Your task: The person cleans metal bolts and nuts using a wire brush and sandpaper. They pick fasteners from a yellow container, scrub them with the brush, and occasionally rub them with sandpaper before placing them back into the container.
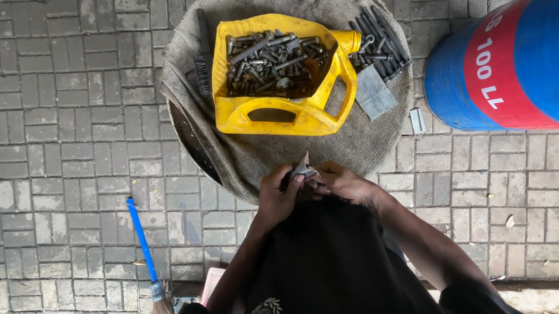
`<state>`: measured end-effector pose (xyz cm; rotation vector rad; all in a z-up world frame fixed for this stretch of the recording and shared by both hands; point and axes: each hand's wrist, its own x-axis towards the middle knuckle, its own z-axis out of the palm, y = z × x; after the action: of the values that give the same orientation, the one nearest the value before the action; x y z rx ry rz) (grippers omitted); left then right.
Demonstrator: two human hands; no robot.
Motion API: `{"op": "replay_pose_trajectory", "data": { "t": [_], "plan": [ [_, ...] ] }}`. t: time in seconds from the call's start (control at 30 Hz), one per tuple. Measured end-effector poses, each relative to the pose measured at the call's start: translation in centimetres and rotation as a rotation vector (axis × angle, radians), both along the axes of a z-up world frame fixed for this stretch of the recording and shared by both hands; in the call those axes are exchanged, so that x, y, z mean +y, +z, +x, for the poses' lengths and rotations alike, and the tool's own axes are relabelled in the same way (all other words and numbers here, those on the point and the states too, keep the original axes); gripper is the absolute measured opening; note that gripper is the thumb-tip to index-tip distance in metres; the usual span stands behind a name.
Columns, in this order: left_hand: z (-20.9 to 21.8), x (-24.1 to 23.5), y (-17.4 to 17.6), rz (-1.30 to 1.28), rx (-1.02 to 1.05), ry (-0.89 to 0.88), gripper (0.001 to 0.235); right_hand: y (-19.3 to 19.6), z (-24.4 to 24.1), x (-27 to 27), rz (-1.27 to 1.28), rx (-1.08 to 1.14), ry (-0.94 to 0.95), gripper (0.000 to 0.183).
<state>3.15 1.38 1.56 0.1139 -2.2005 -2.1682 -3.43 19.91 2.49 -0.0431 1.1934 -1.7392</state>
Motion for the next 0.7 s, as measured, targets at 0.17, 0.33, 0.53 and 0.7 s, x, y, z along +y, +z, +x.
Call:
{"op": "replay_pose_trajectory", "data": {
  "t": [0.17, 0.33, 0.53, 0.7],
  "plan": [
    [1.5, -0.4, -4.1, -0.068, -0.155, 0.105, 0.014, 3.9, -1.5, 0.8, 0.207, 0.514, 0.002, 0.038],
    [0.3, -1.3, -6.7, -0.051, -0.245, 0.212, 0.022, 6.6, -2.6, 2.4, 0.08, 0.631, -0.27, 0.042],
    [0.6, 0.2, -11.2, -0.011, -0.281, 0.149, 0.028, 3.5, -2.5, 3.5, -0.03, 0.653, -0.438, 0.034],
    [1.1, 1.2, -13.9, -0.028, -0.39, 0.173, 0.033, 5.5, -2.2, 4.2, -0.022, 0.611, -0.446, 0.029]
  ]
}}
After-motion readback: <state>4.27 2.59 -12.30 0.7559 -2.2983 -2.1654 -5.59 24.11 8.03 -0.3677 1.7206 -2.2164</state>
